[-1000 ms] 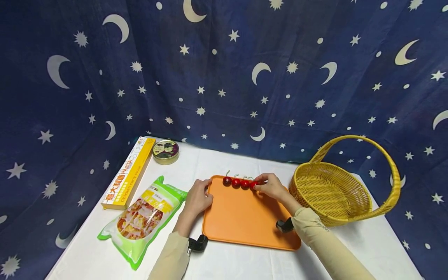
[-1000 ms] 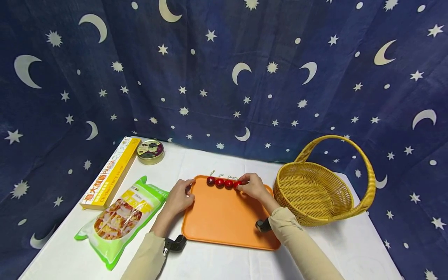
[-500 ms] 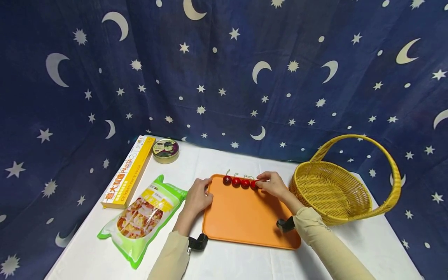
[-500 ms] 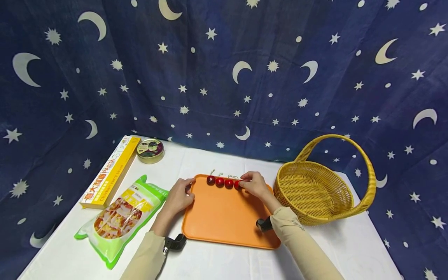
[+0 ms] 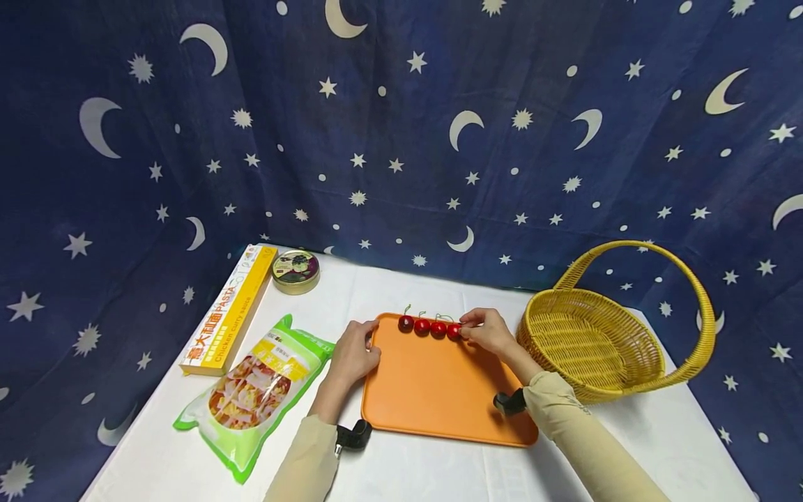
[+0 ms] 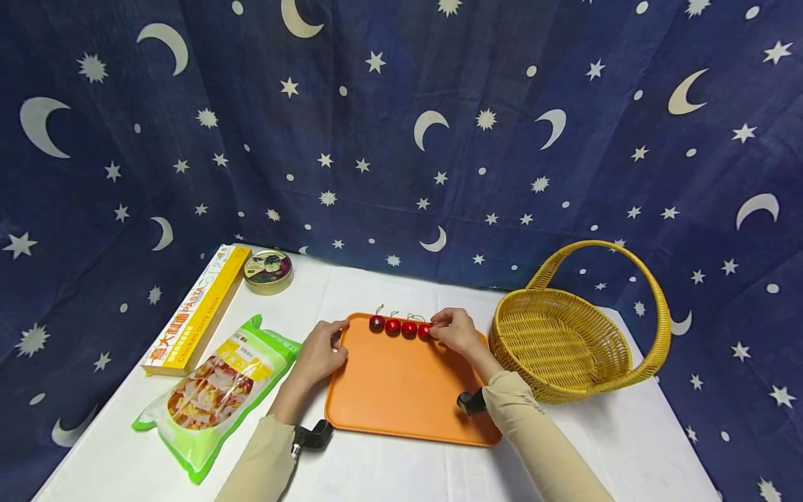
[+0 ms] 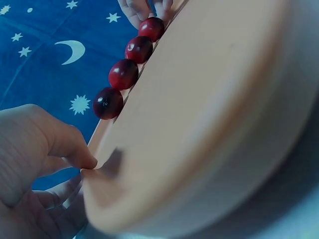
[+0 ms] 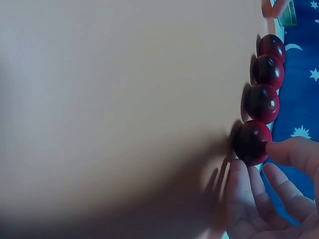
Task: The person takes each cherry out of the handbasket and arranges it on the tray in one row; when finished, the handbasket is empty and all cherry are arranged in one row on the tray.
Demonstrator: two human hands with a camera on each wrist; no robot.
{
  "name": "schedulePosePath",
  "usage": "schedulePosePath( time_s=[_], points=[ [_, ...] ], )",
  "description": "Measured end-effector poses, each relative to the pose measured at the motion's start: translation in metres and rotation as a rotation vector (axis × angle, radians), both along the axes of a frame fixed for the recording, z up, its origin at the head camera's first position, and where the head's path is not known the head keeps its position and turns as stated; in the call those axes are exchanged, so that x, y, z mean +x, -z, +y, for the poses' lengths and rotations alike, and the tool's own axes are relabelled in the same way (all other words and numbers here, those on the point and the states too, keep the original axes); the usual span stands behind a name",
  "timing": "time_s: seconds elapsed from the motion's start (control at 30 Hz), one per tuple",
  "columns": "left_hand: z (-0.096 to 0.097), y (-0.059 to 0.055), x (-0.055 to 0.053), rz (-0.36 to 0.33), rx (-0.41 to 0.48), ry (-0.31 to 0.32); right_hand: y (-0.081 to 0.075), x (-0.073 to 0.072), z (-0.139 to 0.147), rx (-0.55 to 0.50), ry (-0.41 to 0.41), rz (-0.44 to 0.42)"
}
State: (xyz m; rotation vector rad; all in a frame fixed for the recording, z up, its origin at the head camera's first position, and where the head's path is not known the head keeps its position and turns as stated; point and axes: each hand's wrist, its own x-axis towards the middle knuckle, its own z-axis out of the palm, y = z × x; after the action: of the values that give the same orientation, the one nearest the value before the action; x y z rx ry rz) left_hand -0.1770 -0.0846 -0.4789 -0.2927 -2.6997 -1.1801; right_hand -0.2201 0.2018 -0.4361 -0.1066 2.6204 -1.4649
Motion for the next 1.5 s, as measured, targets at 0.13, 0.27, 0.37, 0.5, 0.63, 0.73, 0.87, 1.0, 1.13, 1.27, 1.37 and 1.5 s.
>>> schedulePosePath(
  time_s=[0.13, 0.27, 0.37, 0.5, 0.63, 0.73, 0.87, 1.0, 1.13, 1.27, 1.37, 1.5],
  points=[
    [0.0, 0.001, -0.001, 0.004, 0.0, -0.001, -0.002, 0.0, 0.0, -0.01, -0.004, 0.0],
    [0.0, 0.001, -0.001, 0.014, 0.0, -0.003, -0.011, -0.003, 0.007, 0.021, -0.013, 0.024],
    [0.0, 0.001, 0.0, 0.009, -0.002, -0.003, -0.023, -0.006, 0.015, 0.051, -0.007, 0.051],
    [-0.001, 0.001, 0.0, -0.006, -0.008, -0.002, -0.042, -0.008, 0.029, 0.083, -0.01, 0.069],
    [-0.002, 0.002, 0.0, -0.002, -0.014, -0.006, -0.058, -0.007, 0.046, 0.122, -0.02, 0.1],
    [-0.003, 0.003, 0.0, 0.005, -0.019, -0.008, -0.068, -0.005, 0.061, 0.132, -0.024, 0.113],
    [-0.003, 0.002, 0.0, 0.006, -0.015, -0.009, -0.077, -0.003, 0.082, 0.078, 0.0, 0.05],
    [-0.003, 0.0, 0.0, 0.001, -0.007, -0.004, -0.082, -0.005, 0.105, 0.039, 0.027, -0.04],
    [-0.003, -0.001, 0.0, -0.012, -0.004, -0.001, -0.081, -0.007, 0.126, 0.068, -0.007, -0.11],
    [-0.002, 0.0, 0.0, -0.017, -0.002, -0.003, -0.078, -0.009, 0.141, 0.066, -0.091, -0.203],
    [0.0, 0.001, -0.001, -0.012, -0.002, 0.001, -0.076, -0.009, 0.149, 0.09, -0.165, -0.29],
    [0.001, 0.002, 0.0, 0.002, 0.003, 0.004, -0.071, -0.005, 0.158, 0.144, -0.217, -0.433]
  ],
)
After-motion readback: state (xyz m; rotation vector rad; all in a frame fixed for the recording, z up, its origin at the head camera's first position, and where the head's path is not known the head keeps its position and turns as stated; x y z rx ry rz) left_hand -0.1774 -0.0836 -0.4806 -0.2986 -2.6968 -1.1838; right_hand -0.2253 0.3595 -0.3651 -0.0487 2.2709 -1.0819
